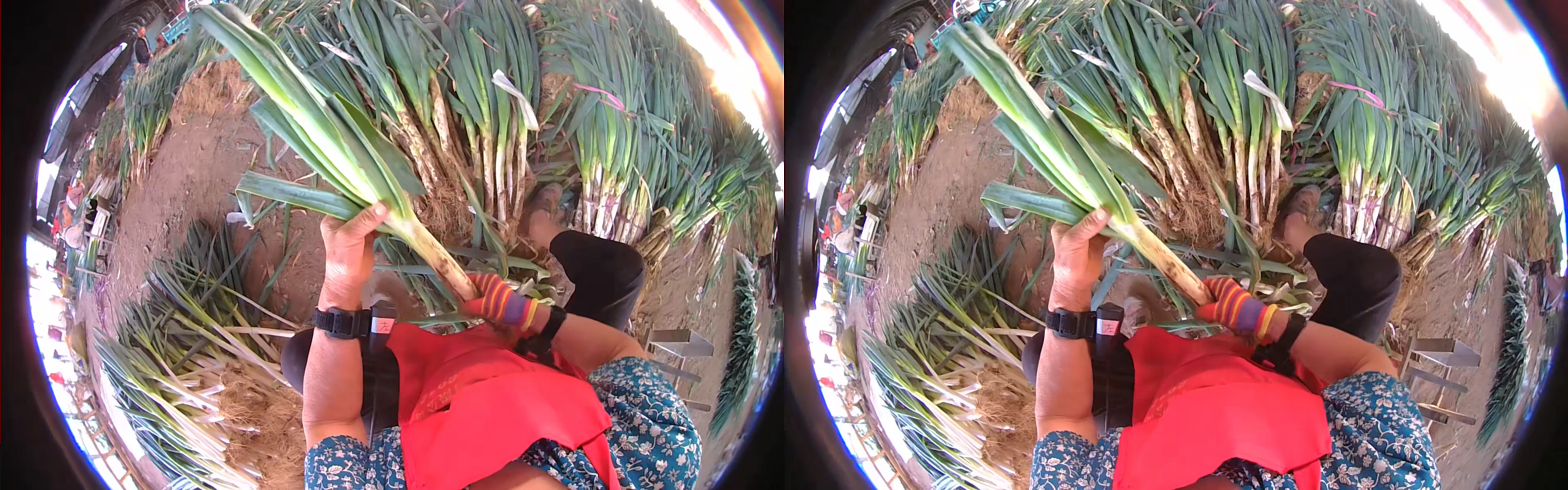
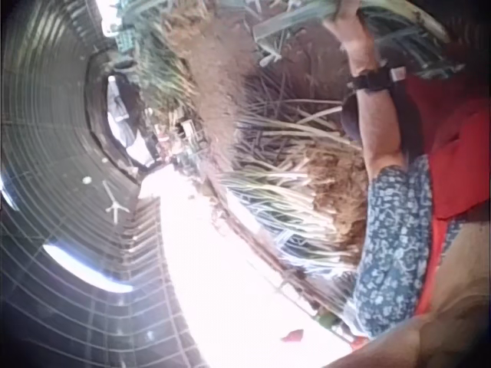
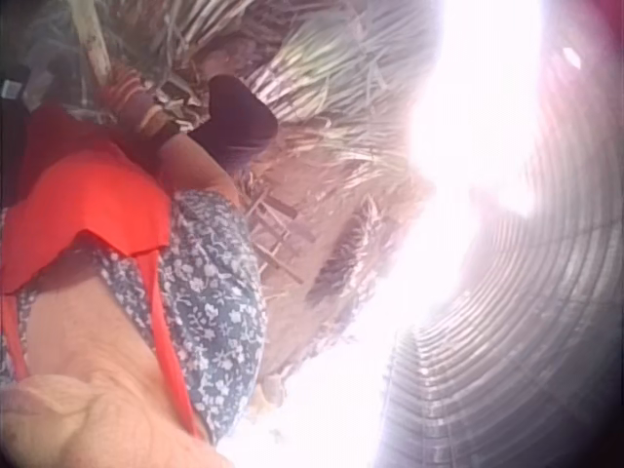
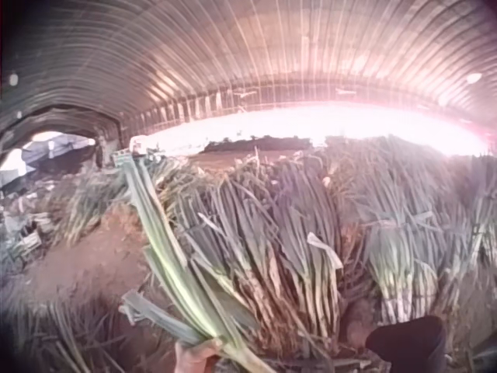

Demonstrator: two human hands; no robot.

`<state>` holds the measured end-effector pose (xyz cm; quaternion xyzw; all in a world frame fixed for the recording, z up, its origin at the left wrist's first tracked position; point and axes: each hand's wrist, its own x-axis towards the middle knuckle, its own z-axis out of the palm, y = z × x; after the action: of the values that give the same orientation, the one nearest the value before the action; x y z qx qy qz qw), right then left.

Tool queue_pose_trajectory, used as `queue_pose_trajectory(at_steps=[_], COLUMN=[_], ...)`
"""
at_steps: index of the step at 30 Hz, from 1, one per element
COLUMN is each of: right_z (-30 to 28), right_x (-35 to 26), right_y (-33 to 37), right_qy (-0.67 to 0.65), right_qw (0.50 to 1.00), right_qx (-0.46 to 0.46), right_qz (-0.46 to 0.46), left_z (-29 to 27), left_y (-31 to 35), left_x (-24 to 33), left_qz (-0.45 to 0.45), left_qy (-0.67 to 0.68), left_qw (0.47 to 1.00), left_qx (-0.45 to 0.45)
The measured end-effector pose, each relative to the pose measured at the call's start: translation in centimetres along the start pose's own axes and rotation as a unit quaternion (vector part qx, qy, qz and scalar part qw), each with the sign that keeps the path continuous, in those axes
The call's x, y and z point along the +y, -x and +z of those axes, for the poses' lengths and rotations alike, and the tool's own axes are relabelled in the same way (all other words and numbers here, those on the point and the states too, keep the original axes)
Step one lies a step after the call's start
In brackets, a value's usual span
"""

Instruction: The person peels the outer layers and roots from several leeks by hand, then gathers them into a bundle and ties them together with a pink plastic ribbon.

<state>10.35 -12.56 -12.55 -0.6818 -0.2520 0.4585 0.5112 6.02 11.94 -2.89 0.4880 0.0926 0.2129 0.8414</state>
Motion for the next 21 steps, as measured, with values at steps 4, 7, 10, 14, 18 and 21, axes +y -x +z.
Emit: queue_pose_trajectory(at_steps=[4,7,10,14,18,21], right_z=[0.3,0.1,0.2,-1.6,-3.8,-6.2], right_x=[0.6,0.1,-1.7,-1.9,-5.6,-5.1], right_y=[-2.0,-2.6,-2.0,-4.9,-5.8,-4.5], right_qy=[0.069,0.042,0.176,0.261,0.282,0.268], right_qw=[0.98,0.975,0.937,0.871,0.858,0.883], right_qx=[0.155,0.167,0.274,0.379,0.352,0.306], right_qz=[-0.103,-0.138,-0.127,-0.173,-0.246,-0.233], left_z=[-0.6,-0.1,0.4,3.1,1.2,2.3], left_y=[-1.3,-1.8,-2.2,0.2,4.7,4.0], left_x=[0.0,0.3,0.5,-3.7,-8.9,-7.3], left_qz=[-0.013,-0.014,0.029,-0.103,-0.186,-0.156], left_qy=[0.002,0.0,0.042,-0.1,-0.317,-0.515], left_qw=[0.997,0.993,0.993,0.989,0.875,0.82], left_qx=[0.08,0.113,0.11,0.038,-0.315,-0.195])
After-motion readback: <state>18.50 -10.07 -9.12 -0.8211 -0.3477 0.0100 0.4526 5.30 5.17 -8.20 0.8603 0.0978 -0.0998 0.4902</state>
